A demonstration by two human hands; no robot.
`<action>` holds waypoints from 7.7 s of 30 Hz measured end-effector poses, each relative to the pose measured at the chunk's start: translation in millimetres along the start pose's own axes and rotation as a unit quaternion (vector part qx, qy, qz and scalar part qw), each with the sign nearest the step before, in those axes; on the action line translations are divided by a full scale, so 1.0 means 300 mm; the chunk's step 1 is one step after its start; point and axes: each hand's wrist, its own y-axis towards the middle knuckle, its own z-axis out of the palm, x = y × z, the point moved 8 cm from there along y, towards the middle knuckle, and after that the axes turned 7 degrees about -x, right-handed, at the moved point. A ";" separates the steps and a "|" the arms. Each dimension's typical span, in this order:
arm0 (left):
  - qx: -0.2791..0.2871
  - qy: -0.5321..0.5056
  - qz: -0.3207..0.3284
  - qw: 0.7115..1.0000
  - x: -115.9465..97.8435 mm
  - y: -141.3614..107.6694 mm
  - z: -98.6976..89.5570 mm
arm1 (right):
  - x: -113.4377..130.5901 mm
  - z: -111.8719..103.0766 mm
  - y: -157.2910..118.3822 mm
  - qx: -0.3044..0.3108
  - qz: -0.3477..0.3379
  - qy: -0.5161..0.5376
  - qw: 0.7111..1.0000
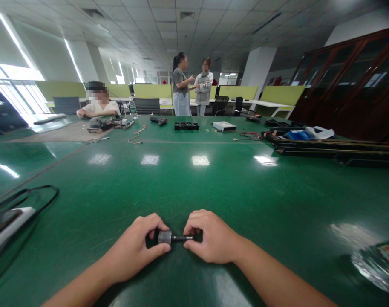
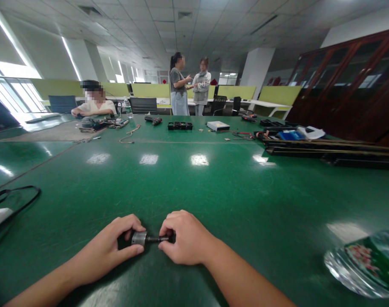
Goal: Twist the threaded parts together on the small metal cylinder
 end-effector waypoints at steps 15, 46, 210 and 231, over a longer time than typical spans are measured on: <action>-0.002 0.010 0.002 1.000 0.019 -0.003 0.008 | -0.045 -0.014 -0.002 0.009 0.026 0.000 1.000; -0.009 0.014 0.029 0.999 0.002 0.001 0.017 | 0.043 0.032 -0.004 0.013 -0.020 0.004 1.000; 0.029 -0.006 0.016 0.999 0.001 -0.005 0.003 | -0.038 -0.020 -0.006 0.021 0.021 0.002 1.000; 0.011 0.001 0.023 1.000 0.018 -0.001 0.010 | 0.020 0.009 0.001 0.025 0.040 0.108 0.993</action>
